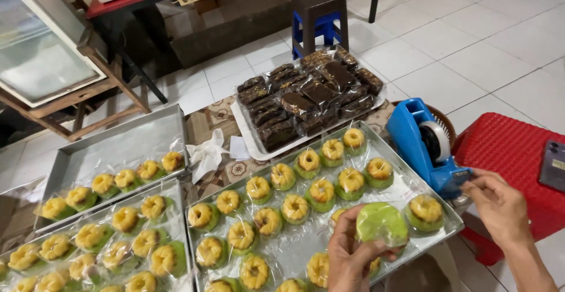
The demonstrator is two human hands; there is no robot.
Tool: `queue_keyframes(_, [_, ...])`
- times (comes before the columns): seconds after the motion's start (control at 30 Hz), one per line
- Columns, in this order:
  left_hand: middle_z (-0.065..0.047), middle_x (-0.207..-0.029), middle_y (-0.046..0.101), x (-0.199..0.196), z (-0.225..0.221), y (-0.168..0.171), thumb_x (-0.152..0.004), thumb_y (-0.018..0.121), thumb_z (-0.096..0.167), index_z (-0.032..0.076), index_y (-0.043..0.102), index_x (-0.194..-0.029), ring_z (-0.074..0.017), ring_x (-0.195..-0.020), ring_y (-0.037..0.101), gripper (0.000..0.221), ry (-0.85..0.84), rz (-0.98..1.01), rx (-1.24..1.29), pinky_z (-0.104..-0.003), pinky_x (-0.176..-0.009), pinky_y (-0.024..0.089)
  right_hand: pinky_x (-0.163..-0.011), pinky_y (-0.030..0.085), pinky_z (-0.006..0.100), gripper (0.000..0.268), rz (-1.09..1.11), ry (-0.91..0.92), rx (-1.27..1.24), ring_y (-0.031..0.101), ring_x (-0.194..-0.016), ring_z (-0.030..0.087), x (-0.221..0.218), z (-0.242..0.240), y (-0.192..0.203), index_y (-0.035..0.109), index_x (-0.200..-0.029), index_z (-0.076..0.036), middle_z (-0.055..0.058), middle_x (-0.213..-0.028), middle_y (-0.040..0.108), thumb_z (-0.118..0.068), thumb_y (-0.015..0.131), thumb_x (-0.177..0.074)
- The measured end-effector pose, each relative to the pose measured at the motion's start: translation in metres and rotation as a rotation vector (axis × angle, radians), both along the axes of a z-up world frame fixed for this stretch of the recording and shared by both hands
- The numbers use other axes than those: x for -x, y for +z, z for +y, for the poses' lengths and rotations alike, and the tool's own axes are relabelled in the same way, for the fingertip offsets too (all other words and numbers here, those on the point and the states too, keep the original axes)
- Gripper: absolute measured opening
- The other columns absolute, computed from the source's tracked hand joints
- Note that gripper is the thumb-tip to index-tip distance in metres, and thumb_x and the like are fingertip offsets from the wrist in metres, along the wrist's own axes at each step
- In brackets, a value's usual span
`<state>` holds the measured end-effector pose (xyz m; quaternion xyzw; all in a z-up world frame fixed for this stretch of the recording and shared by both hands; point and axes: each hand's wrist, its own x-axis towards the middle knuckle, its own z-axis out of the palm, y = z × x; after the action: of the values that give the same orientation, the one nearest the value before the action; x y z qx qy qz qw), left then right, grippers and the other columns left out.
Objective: Wrapping individual green cakes in plastic bags and arranging them on a tray
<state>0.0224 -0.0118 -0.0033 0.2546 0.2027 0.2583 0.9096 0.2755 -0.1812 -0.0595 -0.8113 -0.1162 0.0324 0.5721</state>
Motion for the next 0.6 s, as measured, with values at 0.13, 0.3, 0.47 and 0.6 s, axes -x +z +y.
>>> queue_keyframes(0.13, [-0.027, -0.123, 0.072, 0.001, 0.001, 0.003, -0.072, 0.076, -0.013, -0.008, 0.061, -0.13, -0.0356, -0.065, 0.071, 0.06, -0.064, -0.049, -0.041, -0.037, -0.056, 0.061, -0.105, 0.054, 0.055, 0.017, -0.039, 0.062, 0.408, 0.067, -0.122, 0.035, -0.013, -0.031, -0.012, 0.077, -0.107, 0.004, 0.01, -0.142, 0.068, -0.008, 0.069, -0.097])
queue_keyframes(0.3, [-0.023, -0.124, 0.07, 0.001, -0.001, 0.004, -0.076, 0.074, -0.014, -0.006, 0.061, -0.128, -0.0346, -0.074, 0.073, 0.054, -0.051, 0.011, -0.079, -0.036, -0.056, 0.064, -0.094, 0.05, 0.037, 0.027, -0.144, 0.492, 0.2, 0.068, -0.099, 0.023, -0.022, -0.066, 0.036, 0.078, -0.079, 0.005, 0.013, -0.098, 0.073, -0.011, 0.065, -0.097])
queue_keyframes(0.47, [-0.02, -0.13, 0.07, -0.006, -0.006, -0.003, -0.077, 0.076, -0.013, -0.003, 0.062, -0.13, -0.033, -0.089, 0.074, 0.056, -0.039, 0.019, -0.105, -0.035, -0.058, 0.067, -0.079, 0.061, 0.039, 0.03, -0.13, 0.981, 0.209, 0.069, -0.081, 0.018, 0.055, -0.013, 0.131, 0.079, -0.065, -0.01, 0.004, -0.08, 0.071, -0.022, 0.071, -0.091])
queue_keyframes(0.6, [-0.019, -0.126, 0.069, -0.006, -0.007, -0.007, -0.078, 0.076, -0.014, -0.004, 0.059, -0.132, -0.0268, -0.075, 0.073, 0.057, -0.014, -0.021, -0.151, -0.034, -0.06, 0.067, -0.079, 0.051, 0.033, 0.021, -0.355, 1.14, 0.595, 0.058, -0.084, 0.008, 0.09, 0.034, 0.162, 0.077, -0.082, -0.026, -0.008, -0.086, 0.065, -0.037, 0.069, -0.099])
